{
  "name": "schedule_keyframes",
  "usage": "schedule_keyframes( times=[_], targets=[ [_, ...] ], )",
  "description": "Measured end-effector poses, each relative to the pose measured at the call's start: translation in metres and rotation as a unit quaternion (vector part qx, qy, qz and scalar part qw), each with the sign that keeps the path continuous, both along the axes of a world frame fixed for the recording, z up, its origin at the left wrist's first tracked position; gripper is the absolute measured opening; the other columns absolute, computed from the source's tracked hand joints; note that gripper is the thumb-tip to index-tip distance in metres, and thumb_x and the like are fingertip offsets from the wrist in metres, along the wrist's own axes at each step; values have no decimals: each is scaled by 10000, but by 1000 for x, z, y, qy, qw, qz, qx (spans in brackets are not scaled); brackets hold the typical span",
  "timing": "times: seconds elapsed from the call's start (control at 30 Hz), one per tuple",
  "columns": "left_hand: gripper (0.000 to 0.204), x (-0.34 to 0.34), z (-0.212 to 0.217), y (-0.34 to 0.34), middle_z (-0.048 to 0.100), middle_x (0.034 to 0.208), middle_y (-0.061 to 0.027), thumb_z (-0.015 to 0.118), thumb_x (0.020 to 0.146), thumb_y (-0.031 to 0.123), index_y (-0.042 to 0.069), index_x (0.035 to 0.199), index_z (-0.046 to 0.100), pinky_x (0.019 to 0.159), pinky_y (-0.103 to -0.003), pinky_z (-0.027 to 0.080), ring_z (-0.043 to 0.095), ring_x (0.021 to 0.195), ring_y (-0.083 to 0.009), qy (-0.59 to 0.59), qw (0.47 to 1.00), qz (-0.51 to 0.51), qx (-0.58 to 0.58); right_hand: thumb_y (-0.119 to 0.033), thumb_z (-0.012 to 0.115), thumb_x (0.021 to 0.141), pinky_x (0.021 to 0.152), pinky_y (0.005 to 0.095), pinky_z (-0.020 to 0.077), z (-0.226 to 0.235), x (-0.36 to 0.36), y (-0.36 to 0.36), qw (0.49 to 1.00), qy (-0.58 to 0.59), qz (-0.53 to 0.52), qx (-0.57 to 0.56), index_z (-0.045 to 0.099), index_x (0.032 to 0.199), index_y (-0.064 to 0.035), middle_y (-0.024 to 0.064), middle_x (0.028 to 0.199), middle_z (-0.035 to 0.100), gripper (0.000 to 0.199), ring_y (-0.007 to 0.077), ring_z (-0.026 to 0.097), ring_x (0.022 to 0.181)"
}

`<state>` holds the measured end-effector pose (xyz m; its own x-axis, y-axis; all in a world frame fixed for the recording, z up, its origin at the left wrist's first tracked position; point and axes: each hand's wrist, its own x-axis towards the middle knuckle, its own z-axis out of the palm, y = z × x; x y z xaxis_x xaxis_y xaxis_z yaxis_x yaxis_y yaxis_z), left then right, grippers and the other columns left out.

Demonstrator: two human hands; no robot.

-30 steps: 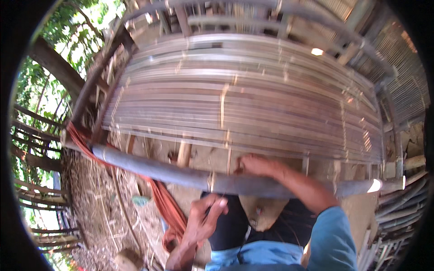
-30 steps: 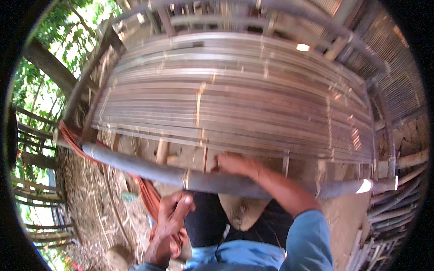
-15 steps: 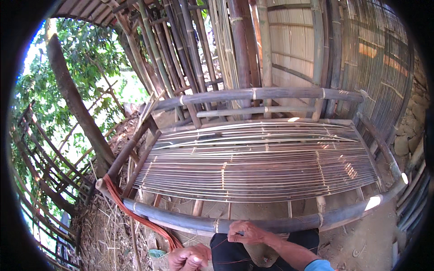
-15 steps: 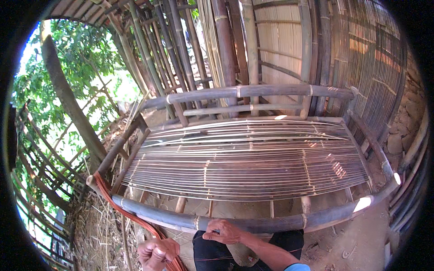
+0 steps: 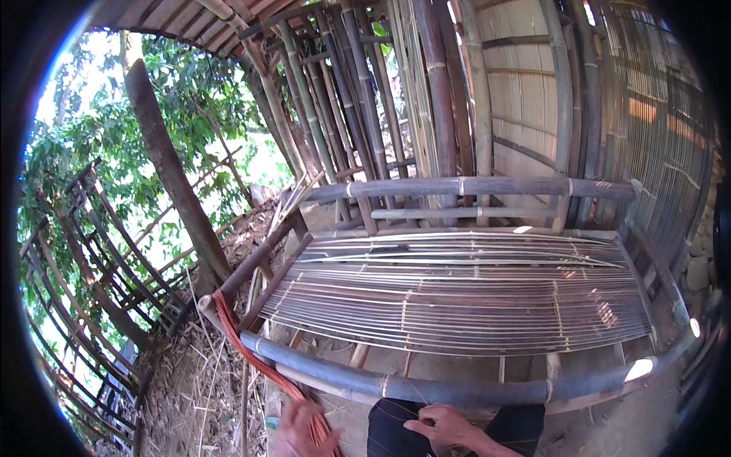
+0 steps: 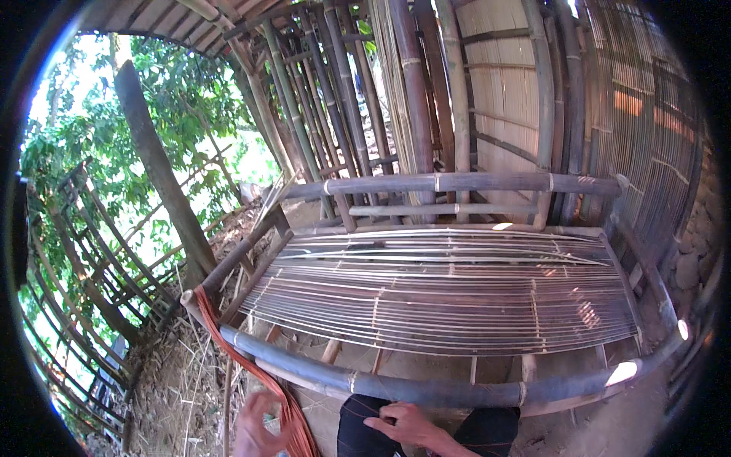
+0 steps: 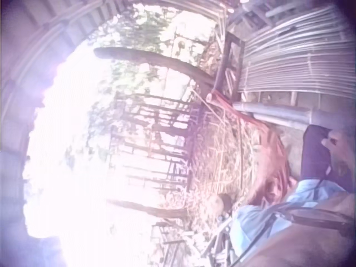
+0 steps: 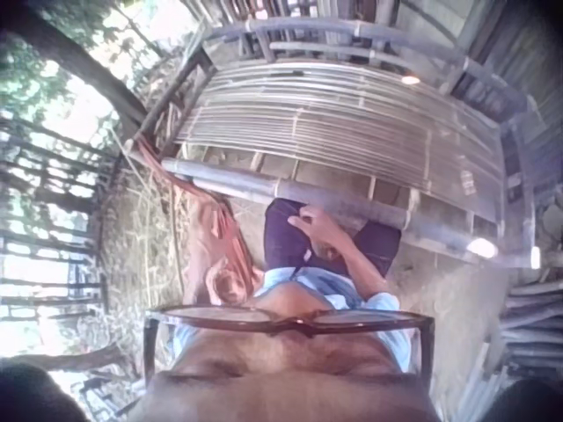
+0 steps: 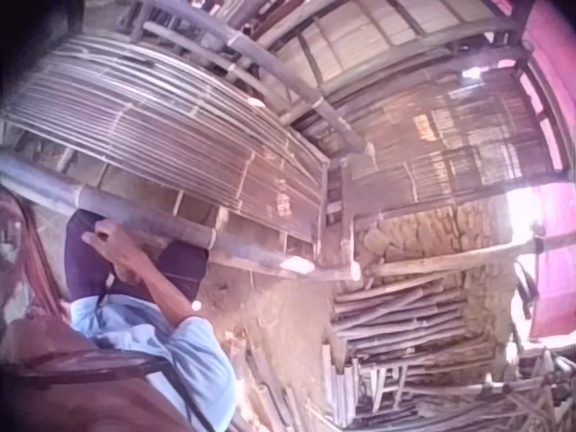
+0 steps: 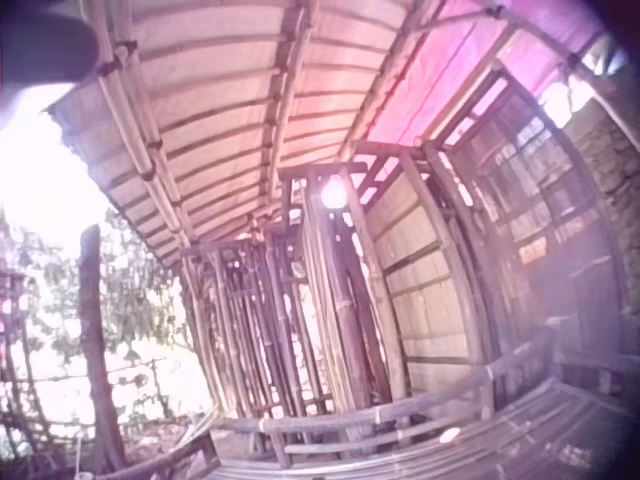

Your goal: The person weaves thin bamboo strips into a flat surface using a wire thread to secure them to a bamboo frame.

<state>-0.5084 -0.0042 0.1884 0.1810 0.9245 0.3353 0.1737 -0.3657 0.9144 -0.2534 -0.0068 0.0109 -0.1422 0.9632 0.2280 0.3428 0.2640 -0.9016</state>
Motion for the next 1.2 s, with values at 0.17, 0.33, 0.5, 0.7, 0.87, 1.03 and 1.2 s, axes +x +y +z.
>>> schedule_keyframes(
  times=[0.17,0.33,0.5,0.7,0.87,1.03,1.2],
  targets=[
    [253,5,-3,-21,664,838,-62,736,912,202,-13,1041,699,625,-309,467,584,752,-91,-15,1000,11,4,-344,780,842,663,440,487,-22,68,19,981,-120,-128,81,507,607,-40,129,633,552,472,330,584,647],
    [242,16,-2,-37,661,829,-59,726,918,203,-11,1026,697,619,-310,465,582,743,-93,6,1000,23,7,-304,720,874,638,487,494,-86,126,41,938,-264,-175,138,554,617,-27,177,667,596,413,378,607,677],
    [232,29,7,-54,658,820,-56,715,924,204,-10,1011,694,614,-311,463,580,734,-94,41,997,62,14,-345,588,945,754,532,514,-58,102,29,935,-258,-226,86,716,786,-1,237,800,687,399,425,658,760],
    [223,50,9,-62,654,810,-53,703,932,206,-8,994,691,608,-312,461,577,724,-97,79,994,68,18,-398,528,963,852,552,533,-32,103,12,926,-274,-259,24,743,846,-24,256,895,712,446,444,686,881],
    [217,62,10,-80,651,801,-50,693,938,207,-7,979,689,602,-314,460,575,715,-98,114,990,87,11,-422,497,973,861,566,530,-30,104,7,931,-271,-245,-8,743,891,-57,249,912,715,448,443,689,893],
    [214,52,0,-107,648,793,-47,682,944,208,-5,964,686,597,-315,458,573,706,-100,146,981,129,-13,-427,461,989,900,566,514,-22,100,5,946,-248,-205,-27,729,951,-72,231,947,723,446,449,689,909],
    [213,28,-40,-129,644,784,-45,672,950,209,-4,950,684,592,-316,456,571,697,-102,180,969,144,-84,-434,420,1001,908,555,515,-19,108,6,945,-274,-169,-62,720,1020,-53,239,1008,717,486,447,680,972]
  ],
)
